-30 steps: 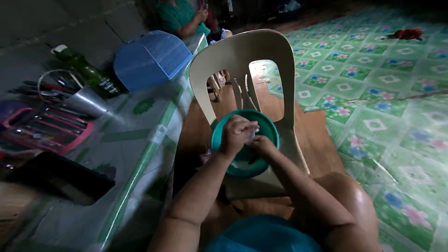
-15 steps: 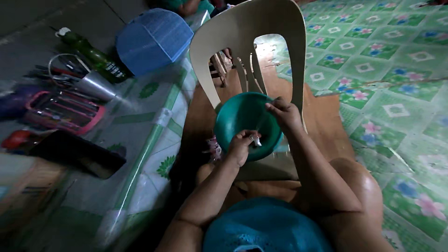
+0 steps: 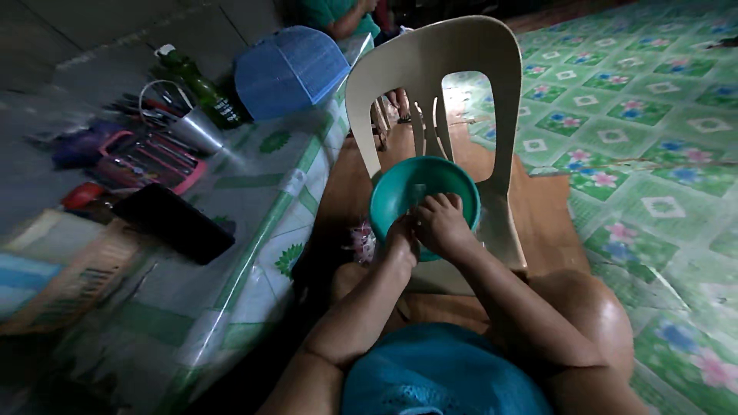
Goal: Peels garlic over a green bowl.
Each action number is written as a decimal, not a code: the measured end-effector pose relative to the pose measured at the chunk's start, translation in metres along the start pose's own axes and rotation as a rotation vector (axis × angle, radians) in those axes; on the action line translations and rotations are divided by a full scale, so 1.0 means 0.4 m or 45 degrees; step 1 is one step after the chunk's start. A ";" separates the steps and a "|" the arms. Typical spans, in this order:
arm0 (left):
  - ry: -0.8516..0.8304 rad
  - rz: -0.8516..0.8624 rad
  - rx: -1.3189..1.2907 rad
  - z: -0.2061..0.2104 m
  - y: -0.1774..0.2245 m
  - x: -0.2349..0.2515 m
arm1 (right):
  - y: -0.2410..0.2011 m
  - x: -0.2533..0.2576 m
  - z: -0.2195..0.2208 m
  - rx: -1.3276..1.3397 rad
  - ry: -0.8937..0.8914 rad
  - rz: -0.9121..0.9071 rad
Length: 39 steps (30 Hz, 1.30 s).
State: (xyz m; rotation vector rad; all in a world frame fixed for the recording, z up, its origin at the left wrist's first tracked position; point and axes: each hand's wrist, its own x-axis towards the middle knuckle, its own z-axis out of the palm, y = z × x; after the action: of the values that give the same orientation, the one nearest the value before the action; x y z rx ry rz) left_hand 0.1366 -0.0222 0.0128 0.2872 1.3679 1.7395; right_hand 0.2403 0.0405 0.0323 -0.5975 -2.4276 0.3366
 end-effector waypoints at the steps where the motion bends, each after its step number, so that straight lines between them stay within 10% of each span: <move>1: -0.014 -0.018 -0.045 0.000 -0.005 -0.003 | -0.002 -0.009 0.011 -0.027 0.029 -0.011; 7: 0.024 0.052 0.005 0.009 -0.041 -0.039 | 0.013 -0.050 0.034 0.102 0.115 0.024; 16: -0.263 0.582 0.711 -0.068 -0.034 -0.054 | 0.044 -0.033 0.016 1.086 -0.134 0.880; 27: -0.301 0.534 0.883 -0.111 0.005 -0.066 | 0.037 -0.049 0.014 1.077 -0.324 0.606; 33: -0.052 0.055 -0.073 -0.060 -0.011 -0.098 | 0.016 -0.071 0.066 1.311 0.053 0.343; 39: -0.096 0.119 0.103 -0.086 -0.021 -0.092 | -0.011 -0.060 0.043 1.024 -0.208 0.541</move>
State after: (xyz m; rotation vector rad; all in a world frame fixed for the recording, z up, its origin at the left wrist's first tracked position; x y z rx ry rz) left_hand 0.1401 -0.0726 0.0047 0.4640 1.3915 1.7337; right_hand 0.2453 0.0232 0.0085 -0.7074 -2.0268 1.4877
